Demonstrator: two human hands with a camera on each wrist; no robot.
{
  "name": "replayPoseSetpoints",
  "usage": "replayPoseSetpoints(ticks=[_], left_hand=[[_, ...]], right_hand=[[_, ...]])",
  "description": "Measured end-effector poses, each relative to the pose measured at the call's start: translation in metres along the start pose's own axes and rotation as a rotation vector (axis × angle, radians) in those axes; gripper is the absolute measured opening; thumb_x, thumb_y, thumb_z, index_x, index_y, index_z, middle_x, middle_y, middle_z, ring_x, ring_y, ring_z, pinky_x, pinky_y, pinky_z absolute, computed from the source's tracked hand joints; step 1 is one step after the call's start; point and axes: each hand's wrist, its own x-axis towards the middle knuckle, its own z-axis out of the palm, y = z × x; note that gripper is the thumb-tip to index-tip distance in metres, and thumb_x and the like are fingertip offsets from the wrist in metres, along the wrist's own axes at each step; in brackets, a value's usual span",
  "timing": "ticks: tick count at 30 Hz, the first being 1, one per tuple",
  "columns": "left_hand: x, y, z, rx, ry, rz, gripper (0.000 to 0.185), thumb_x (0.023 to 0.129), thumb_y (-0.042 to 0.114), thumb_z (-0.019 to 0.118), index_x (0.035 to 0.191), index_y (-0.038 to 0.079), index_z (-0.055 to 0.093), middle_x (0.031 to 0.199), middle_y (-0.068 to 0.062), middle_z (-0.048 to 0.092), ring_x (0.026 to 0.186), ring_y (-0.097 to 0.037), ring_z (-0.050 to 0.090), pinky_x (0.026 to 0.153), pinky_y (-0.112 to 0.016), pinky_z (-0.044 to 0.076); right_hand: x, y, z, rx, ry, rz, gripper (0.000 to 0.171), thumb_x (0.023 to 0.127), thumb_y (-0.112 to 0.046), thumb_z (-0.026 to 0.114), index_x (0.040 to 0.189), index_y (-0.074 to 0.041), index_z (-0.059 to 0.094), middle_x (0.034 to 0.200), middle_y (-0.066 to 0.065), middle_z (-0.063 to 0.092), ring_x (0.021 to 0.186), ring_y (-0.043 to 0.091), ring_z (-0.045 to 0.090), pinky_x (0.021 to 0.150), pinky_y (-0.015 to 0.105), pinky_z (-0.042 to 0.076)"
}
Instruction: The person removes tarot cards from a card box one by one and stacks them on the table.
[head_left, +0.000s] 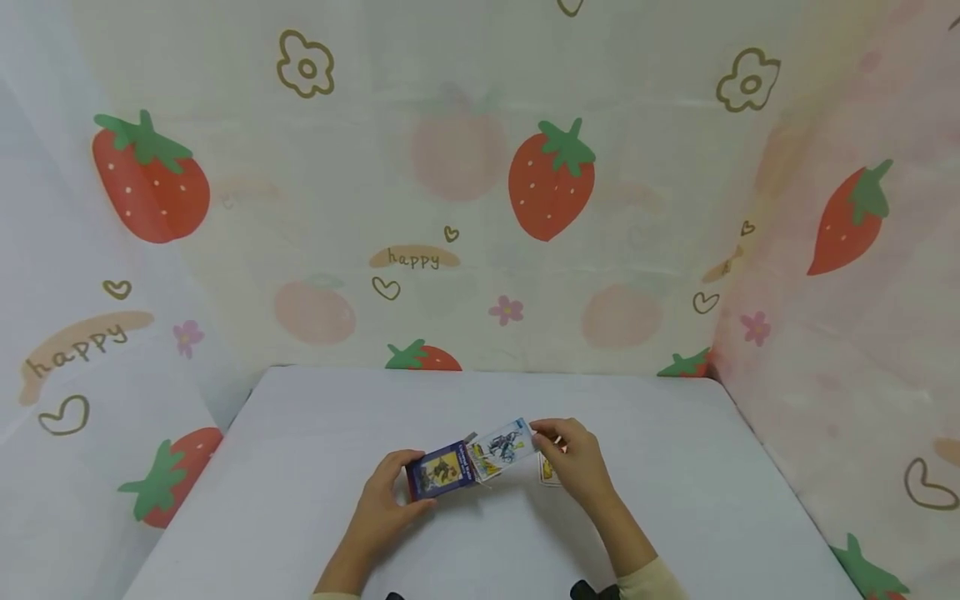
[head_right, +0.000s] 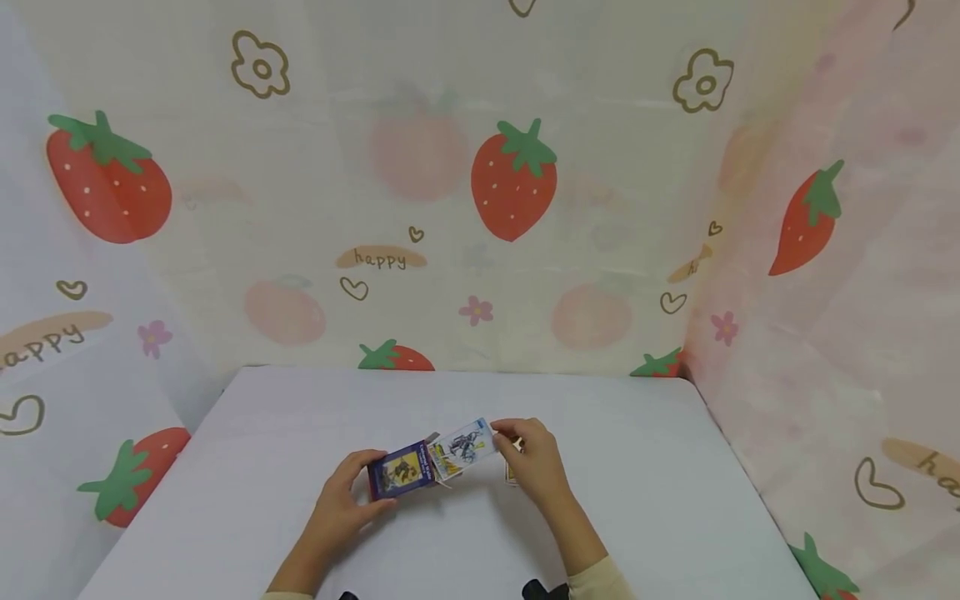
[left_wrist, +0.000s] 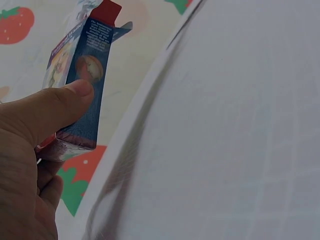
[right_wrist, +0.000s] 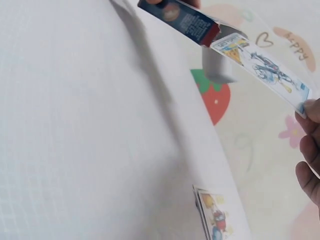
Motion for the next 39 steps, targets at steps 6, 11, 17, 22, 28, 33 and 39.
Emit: replayPoseSetpoints(ticks=[6,11,17,22,28,33,39], left_hand=[[-0.001,0.0,0.001,0.009,0.001,0.01,0.077,0.065,0.017,0.097,0.133,0.018,0.061,0.136,0.001,0.062,0.133,-0.028,0.057,0.116,-0.053,0.043],[0.0,0.0,-0.001,0.013,0.013,0.031,0.078,0.064,0.016,0.097,0.133,0.019,0.061,0.136,0.001,0.062,0.132,-0.027,0.058,0.116,-0.052,0.044],[0.0,0.001,-0.003,0.0,0.002,0.021,0.077,0.064,0.013,0.097,0.132,0.018,0.061,0.134,0.002,0.063,0.131,-0.025,0.058,0.117,-0.048,0.043],[0.0,0.002,-0.002,-0.001,-0.004,0.006,0.077,0.064,0.013,0.097,0.133,0.018,0.061,0.134,0.003,0.063,0.132,-0.024,0.058,0.118,-0.048,0.043],[-0.001,0.004,0.0,0.004,-0.009,-0.011,0.078,0.064,0.013,0.097,0.133,0.019,0.061,0.135,0.003,0.062,0.133,-0.025,0.057,0.118,-0.05,0.042],[-0.001,0.005,0.0,0.004,-0.006,-0.001,0.078,0.064,0.012,0.097,0.133,0.016,0.061,0.135,0.002,0.063,0.132,-0.025,0.057,0.118,-0.049,0.043],[0.0,0.005,-0.001,0.0,-0.003,0.006,0.078,0.064,0.011,0.097,0.133,0.016,0.061,0.135,0.0,0.062,0.132,-0.026,0.057,0.118,-0.049,0.042]], right_hand=[[0.004,0.002,-0.015,-0.025,-0.041,0.008,0.018,0.091,-0.007,0.076,0.108,-0.015,0.078,0.092,-0.005,0.07,0.086,0.012,0.058,0.074,0.028,0.054],[0.009,0.004,-0.025,-0.06,-0.064,-0.023,0.016,0.094,-0.009,0.074,0.109,-0.014,0.077,0.093,-0.005,0.07,0.088,0.012,0.058,0.078,0.034,0.056],[0.014,0.008,-0.034,-0.087,-0.088,-0.027,0.016,0.095,-0.009,0.072,0.109,-0.013,0.077,0.092,-0.006,0.07,0.088,0.012,0.058,0.078,0.028,0.054],[0.021,0.012,-0.04,-0.11,-0.127,0.014,0.015,0.097,-0.012,0.071,0.11,-0.014,0.076,0.094,-0.006,0.07,0.09,0.012,0.059,0.08,0.028,0.054],[0.027,0.017,-0.046,-0.104,-0.168,0.052,0.015,0.097,-0.011,0.069,0.11,-0.013,0.077,0.097,-0.003,0.07,0.092,0.014,0.059,0.08,0.03,0.054],[0.032,0.024,-0.05,-0.117,-0.193,0.051,0.015,0.097,-0.012,0.069,0.11,-0.013,0.077,0.098,-0.002,0.071,0.089,0.014,0.058,0.076,0.027,0.053],[0.039,0.031,-0.054,-0.107,-0.236,0.088,0.015,0.098,-0.013,0.068,0.11,-0.014,0.077,0.097,0.0,0.07,0.083,0.016,0.056,0.066,0.026,0.051]])
